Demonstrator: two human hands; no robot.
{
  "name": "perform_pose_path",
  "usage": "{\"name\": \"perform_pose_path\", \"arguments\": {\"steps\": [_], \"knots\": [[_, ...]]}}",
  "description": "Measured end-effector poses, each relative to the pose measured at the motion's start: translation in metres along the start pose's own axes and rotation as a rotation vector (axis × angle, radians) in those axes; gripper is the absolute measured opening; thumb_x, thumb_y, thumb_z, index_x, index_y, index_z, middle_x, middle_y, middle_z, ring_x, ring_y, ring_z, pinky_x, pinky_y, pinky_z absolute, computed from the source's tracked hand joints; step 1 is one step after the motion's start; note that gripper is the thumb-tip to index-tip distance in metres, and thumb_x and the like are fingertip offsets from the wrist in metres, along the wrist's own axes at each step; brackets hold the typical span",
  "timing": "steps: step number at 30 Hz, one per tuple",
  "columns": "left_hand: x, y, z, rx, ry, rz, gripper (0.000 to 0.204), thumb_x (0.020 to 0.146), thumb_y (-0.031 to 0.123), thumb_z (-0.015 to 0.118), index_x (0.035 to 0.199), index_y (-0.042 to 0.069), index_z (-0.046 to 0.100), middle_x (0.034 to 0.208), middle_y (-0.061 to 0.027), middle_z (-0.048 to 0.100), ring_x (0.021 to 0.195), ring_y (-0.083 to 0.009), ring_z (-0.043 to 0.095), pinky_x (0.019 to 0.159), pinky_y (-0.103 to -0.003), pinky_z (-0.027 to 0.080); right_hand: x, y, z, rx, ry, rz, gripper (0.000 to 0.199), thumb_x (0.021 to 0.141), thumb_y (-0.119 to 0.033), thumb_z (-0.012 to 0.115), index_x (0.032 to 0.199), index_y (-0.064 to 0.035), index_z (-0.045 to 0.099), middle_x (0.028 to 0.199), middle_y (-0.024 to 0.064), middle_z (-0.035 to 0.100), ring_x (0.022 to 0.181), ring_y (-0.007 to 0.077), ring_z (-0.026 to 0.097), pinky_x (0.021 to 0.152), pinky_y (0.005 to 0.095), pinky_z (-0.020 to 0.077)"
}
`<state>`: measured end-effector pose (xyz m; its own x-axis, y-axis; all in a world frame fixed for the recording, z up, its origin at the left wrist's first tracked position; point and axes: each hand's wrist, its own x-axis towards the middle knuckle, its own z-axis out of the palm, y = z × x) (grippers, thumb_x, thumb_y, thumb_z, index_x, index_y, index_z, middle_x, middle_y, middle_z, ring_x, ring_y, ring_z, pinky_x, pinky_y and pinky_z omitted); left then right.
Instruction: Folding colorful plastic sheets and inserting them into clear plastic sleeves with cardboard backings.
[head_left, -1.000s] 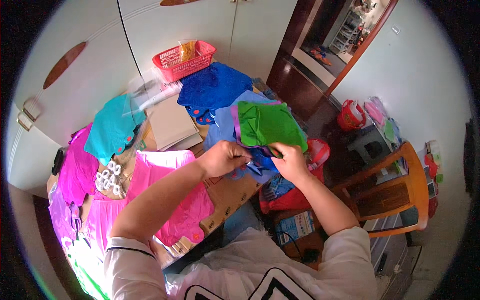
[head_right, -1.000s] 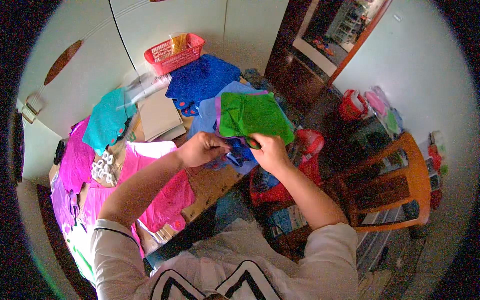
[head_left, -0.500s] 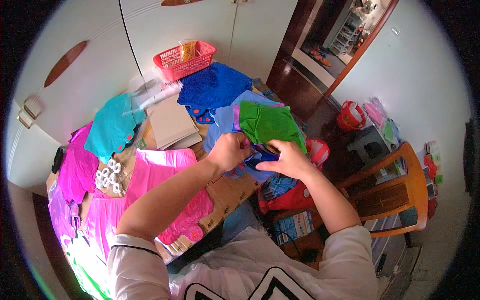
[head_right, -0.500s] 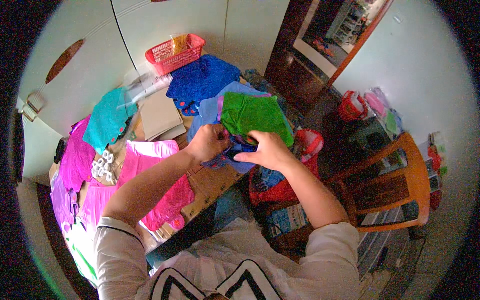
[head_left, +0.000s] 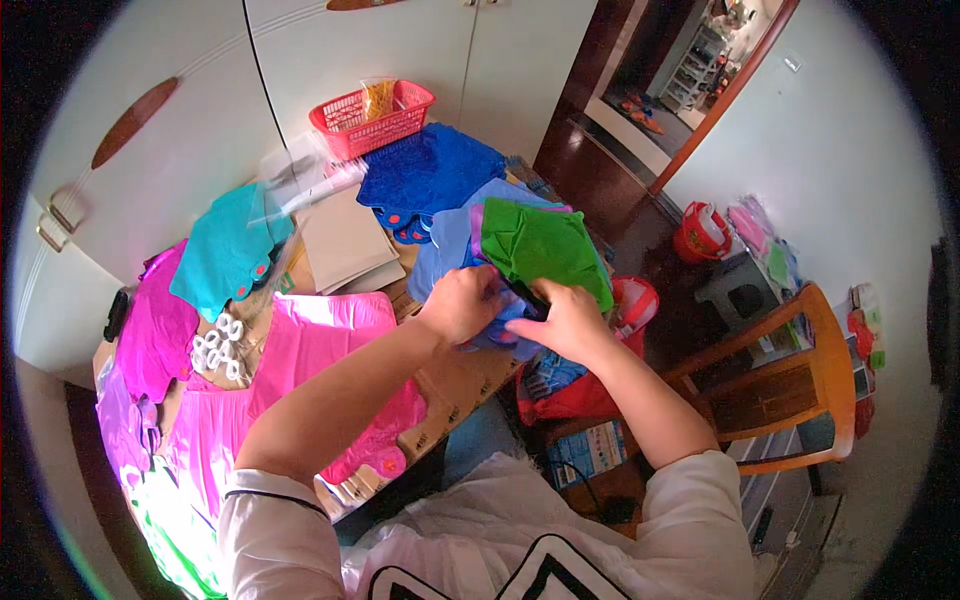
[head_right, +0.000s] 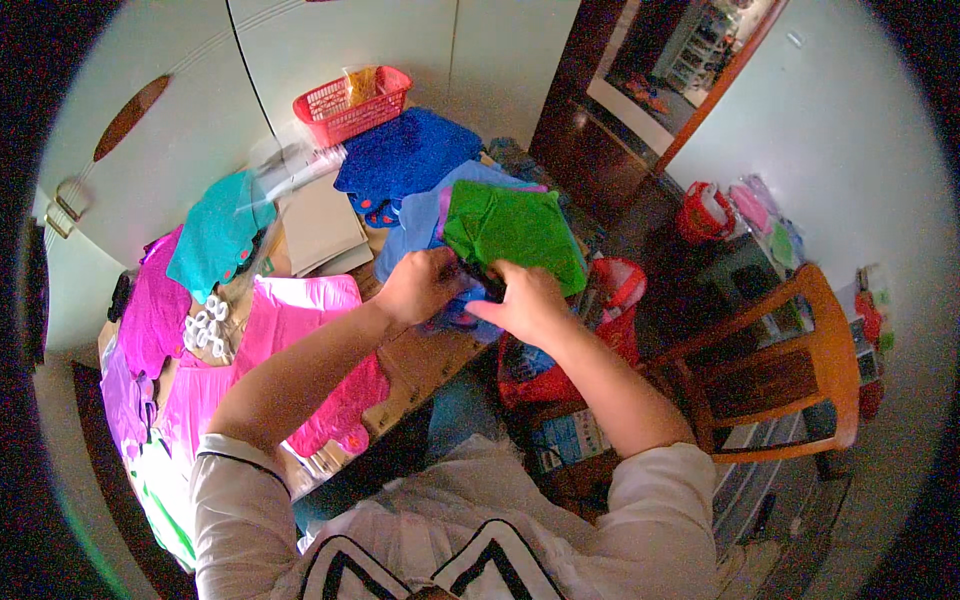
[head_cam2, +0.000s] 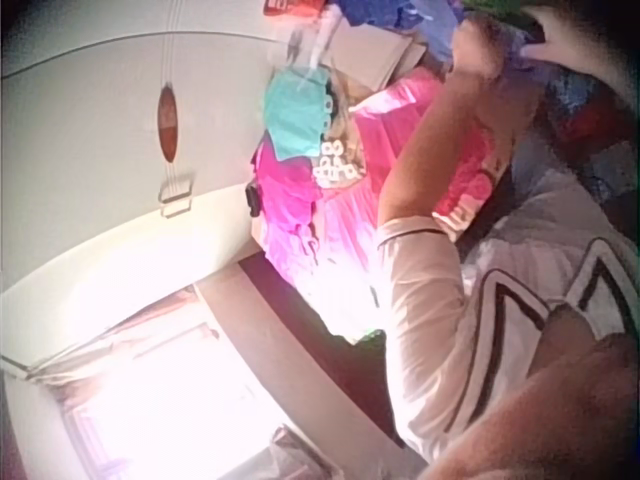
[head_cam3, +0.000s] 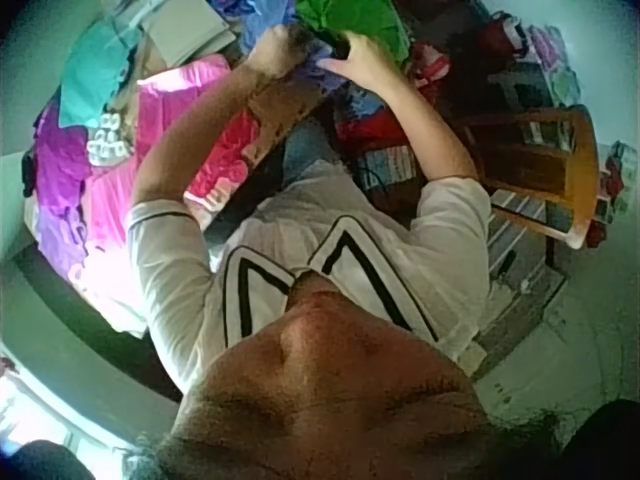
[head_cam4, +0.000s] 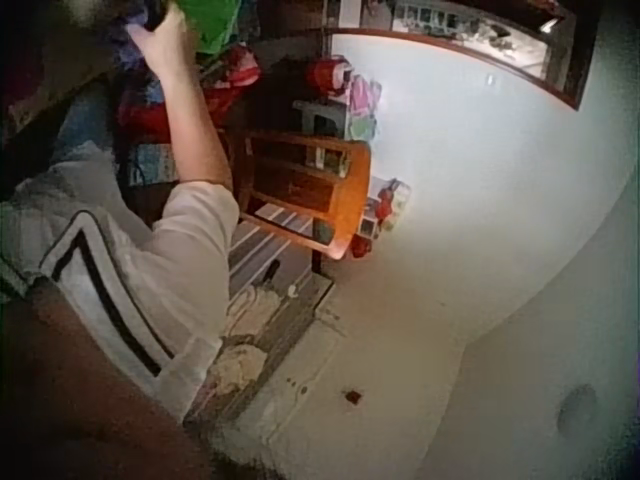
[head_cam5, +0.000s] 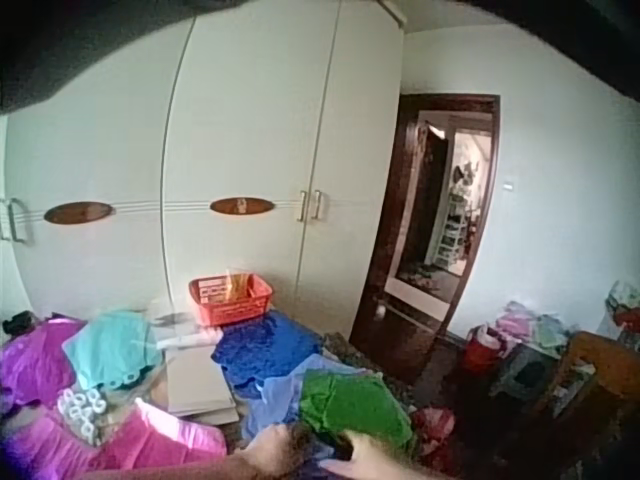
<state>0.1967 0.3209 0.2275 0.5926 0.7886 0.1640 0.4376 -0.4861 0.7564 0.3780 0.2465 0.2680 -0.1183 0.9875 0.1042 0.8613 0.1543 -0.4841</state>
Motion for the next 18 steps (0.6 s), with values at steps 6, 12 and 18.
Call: {"name": "perform_pose_path", "arguments": {"steps": [6, 12, 18], "knots": [[0.002, -0.002, 0.003, 0.064, 0.001, -0.012, 0.021, 0.082, 0.020, 0.065, 0.090, 0.001, 0.062, 0.082, -0.0232, 0.064, 0.080, -0.0415, 0.063, 0.069, -0.046, 0.050, -0.002, 0.007, 0.016, -0.055, 0.060, 0.008, 0.048, 0.072, -0.039, 0.076, 0.100, -0.0032, 0.063, 0.090, 0.0201, 0.067, 0.085, 0.0384, 0.065, 0.075, 0.0456, 0.0511], [-0.003, 0.002, -0.005, 0.099, 0.132, 0.506, 0.013, 0.078, 0.010, 0.066, 0.090, 0.005, 0.065, 0.085, -0.0139, 0.067, 0.080, -0.0319, 0.065, 0.073, -0.040, 0.049, 0.004, 0.009, 0.024, -0.085, 0.166, 0.007, 0.032, 0.075, -0.029, 0.071, 0.094, -0.0042, 0.065, 0.083, 0.0200, 0.067, 0.081, 0.0389, 0.064, 0.072, 0.0470, 0.0512], [-0.017, 0.010, -0.007, 0.804, 0.201, 1.066, 0.028, 0.073, 0.027, 0.055, 0.097, 0.016, 0.064, 0.093, 0.0007, 0.054, 0.096, -0.0198, 0.052, 0.082, -0.034, 0.041, 0.004, 0.016, 0.025, 0.077, 0.190, 0.027, 0.023, 0.078, -0.021, 0.067, 0.096, -0.0065, 0.069, 0.085, 0.0195, 0.067, 0.083, 0.0375, 0.065, 0.072, 0.0439, 0.0509]]}}
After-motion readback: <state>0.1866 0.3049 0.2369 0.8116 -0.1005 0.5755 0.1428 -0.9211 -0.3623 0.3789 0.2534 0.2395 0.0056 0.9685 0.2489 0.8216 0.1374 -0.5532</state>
